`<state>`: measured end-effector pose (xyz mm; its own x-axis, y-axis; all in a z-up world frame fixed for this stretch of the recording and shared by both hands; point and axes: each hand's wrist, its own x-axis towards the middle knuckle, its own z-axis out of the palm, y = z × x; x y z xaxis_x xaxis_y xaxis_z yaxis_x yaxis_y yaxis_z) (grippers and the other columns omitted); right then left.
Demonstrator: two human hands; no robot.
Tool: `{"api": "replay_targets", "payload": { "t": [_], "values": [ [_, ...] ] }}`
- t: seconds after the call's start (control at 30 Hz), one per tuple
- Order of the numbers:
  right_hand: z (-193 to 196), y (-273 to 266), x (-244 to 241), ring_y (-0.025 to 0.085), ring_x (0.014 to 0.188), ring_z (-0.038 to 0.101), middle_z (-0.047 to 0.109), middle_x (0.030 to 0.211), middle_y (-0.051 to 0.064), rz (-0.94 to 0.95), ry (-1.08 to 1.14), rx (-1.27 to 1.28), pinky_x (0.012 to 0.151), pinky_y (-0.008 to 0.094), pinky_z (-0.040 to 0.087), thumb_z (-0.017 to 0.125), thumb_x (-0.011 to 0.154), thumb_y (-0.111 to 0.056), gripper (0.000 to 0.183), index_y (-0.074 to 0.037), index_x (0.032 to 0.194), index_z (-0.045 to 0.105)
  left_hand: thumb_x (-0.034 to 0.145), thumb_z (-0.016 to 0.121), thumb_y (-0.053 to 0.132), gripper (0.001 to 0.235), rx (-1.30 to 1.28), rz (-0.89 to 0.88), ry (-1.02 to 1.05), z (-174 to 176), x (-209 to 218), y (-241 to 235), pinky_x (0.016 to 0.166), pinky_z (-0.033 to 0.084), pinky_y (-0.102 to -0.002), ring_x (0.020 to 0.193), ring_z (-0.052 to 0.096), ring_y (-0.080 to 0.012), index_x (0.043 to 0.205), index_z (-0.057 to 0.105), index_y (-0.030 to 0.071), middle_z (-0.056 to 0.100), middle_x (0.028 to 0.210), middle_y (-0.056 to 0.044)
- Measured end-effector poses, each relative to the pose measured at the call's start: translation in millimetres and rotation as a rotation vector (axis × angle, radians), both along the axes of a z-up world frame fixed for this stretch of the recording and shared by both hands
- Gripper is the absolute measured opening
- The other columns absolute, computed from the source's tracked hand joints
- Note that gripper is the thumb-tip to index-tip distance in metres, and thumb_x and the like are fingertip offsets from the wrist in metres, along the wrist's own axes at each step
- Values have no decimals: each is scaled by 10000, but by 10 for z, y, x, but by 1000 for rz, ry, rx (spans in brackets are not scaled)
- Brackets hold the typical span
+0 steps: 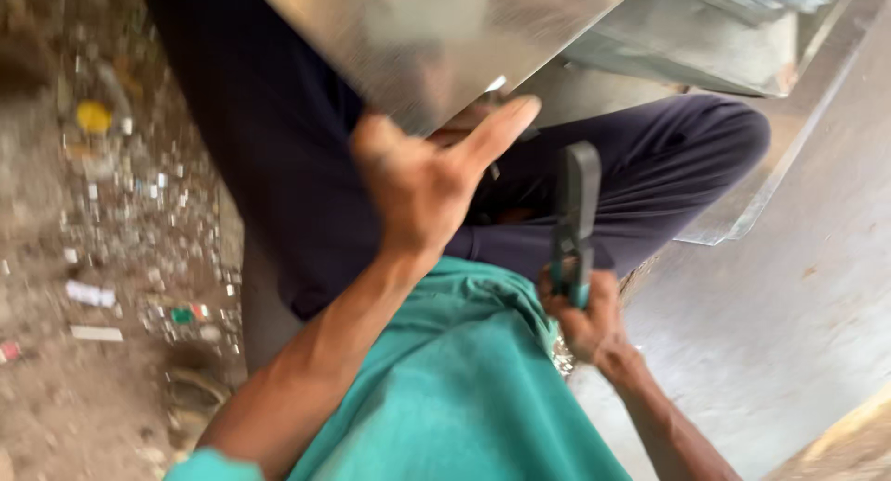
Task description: The person sits cross-legged and uses tin snips to cut a series of small triangular notches along the edge of a large metal sheet. The cut pieces fall to the ground as the person continues cutting along the edge.
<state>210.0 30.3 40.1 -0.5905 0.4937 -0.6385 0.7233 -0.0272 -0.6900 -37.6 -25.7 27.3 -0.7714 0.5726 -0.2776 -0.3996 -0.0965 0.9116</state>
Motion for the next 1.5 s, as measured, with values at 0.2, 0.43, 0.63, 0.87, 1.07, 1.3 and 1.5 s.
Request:
{"api": "replay_targets", "payload": {
  "t": [0.2,0.43,0.63,0.87,1.07,1.3,1.5],
  "values": [
    [202,455,-77,250,778,685,701,950,145,221,-154,-8,728,396,601,451,669,-29,408,5,1047,601,908,775,98,274,58,-42,-54,74,-135,-109,741,578,-280,808,708,-186,1105,683,-68,758,974,-132],
    [318,766,-858,306,943,674,671,1127,213,466,-125,-256,854,421,602,500,554,-103,743,28,1285,529,1071,699,7,421,271,5,-149,-164,-125,-490,932,689,-349,952,789,-220,1442,509,-56,781,1039,-189],
    [421,930,-1064,305,836,633,691,1102,196,571,-293,-168,770,420,568,459,557,-80,734,13,1281,541,1087,670,-21,458,333,2,-88,-196,-156,-435,947,655,-375,1032,792,-260,1495,466,-48,773,1089,-209],
    [353,1011,-1043,251,783,667,691,887,172,727,-189,-9,714,411,564,489,650,-103,471,13,1094,597,1074,681,-19,496,312,2,-107,-204,-157,-461,927,661,-372,1036,793,-272,1514,453,-58,773,1086,-217],
    [270,1118,-928,251,597,597,644,755,148,729,-344,49,544,413,506,495,748,-84,247,-55,949,635,1094,703,-1,440,304,-16,-80,-243,-189,-494,971,667,-324,1016,781,-207,1479,493,-38,778,1096,-171],
    [469,398,-793,279,1063,704,614,1278,196,178,-233,-362,939,409,538,494,596,74,734,-22,1324,496,1045,743,19,442,242,-70,-73,-120,-120,-255,851,660,-243,889,779,-132,1449,572,-26,796,996,-126],
    [287,103,-706,260,1040,641,596,1206,169,143,-8,-180,913,373,589,478,621,24,723,19,1343,475,1070,756,-13,341,253,-83,-116,-152,-21,-287,748,595,-204,804,721,-93,1374,608,-52,785,973,-128]
  ]
}}
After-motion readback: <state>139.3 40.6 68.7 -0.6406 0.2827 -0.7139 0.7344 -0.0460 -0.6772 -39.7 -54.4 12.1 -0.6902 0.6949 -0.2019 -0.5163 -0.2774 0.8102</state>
